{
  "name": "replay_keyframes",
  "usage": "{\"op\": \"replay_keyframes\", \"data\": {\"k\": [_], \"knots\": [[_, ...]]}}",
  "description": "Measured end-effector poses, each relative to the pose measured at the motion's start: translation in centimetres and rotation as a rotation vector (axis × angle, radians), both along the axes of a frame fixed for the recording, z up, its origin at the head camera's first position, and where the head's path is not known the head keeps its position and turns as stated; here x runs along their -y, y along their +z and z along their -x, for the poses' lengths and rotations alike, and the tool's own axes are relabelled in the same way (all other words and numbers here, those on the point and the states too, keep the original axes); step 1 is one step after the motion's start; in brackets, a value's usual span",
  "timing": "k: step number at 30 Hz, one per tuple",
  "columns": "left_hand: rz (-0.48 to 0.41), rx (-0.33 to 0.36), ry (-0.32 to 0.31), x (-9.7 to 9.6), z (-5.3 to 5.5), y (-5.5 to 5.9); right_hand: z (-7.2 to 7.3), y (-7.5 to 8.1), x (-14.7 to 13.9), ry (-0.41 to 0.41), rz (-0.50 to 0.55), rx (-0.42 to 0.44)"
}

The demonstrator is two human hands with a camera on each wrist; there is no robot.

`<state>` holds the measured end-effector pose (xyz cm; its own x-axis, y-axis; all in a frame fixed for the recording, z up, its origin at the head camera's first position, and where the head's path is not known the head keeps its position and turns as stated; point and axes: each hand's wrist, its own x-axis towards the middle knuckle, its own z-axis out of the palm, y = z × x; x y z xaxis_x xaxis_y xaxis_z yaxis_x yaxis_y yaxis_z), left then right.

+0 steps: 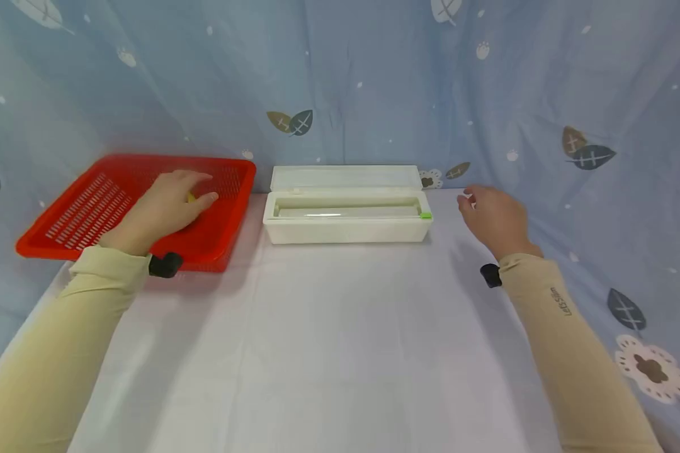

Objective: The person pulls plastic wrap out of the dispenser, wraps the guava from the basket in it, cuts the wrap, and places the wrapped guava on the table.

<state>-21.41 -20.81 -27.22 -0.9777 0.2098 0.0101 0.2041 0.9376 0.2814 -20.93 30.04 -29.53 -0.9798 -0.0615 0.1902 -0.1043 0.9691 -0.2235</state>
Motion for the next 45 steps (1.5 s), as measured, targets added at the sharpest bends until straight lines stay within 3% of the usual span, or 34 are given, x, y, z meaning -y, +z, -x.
{"op": "replay_keyframes", "data": {"k": [5,14,22,29,33,36,41,45], "knots": [[-0.118,-0.049,-0.024,-2.0,-0.6,-0.3,0.2,-1.2,0.4,-0.023,0.125,-0.087],[-0.323,-0.116,-0.075,-6.0,-2.2,-0.9,1.1,-3.5,1.9,-0.122,0.394,-0.040],[-0.732,-0.002,-0.116,-8.7,-2.9,-3.1,1.3,-4.6,3.4,-0.252,0.624,0.000],[-0.928,0.058,-0.178,-10.0,-2.2,-5.2,1.2,-5.7,4.3,-0.295,0.851,-0.050],[-1.000,0.083,-0.167,-10.3,-2.7,-4.7,1.2,-6.0,4.7,-0.286,0.909,-0.077],[-1.014,0.095,-0.141,-10.2,-2.9,-4.3,1.3,-6.1,4.9,-0.278,0.896,-0.072],[-1.015,0.068,-0.070,-9.5,-1.3,-6.4,1.5,-6.5,5.1,-0.281,0.843,-0.034],[-0.971,-0.026,0.018,-9.8,-0.3,-8.0,2.3,-7.9,4.8,-0.239,0.801,-0.019]]}}
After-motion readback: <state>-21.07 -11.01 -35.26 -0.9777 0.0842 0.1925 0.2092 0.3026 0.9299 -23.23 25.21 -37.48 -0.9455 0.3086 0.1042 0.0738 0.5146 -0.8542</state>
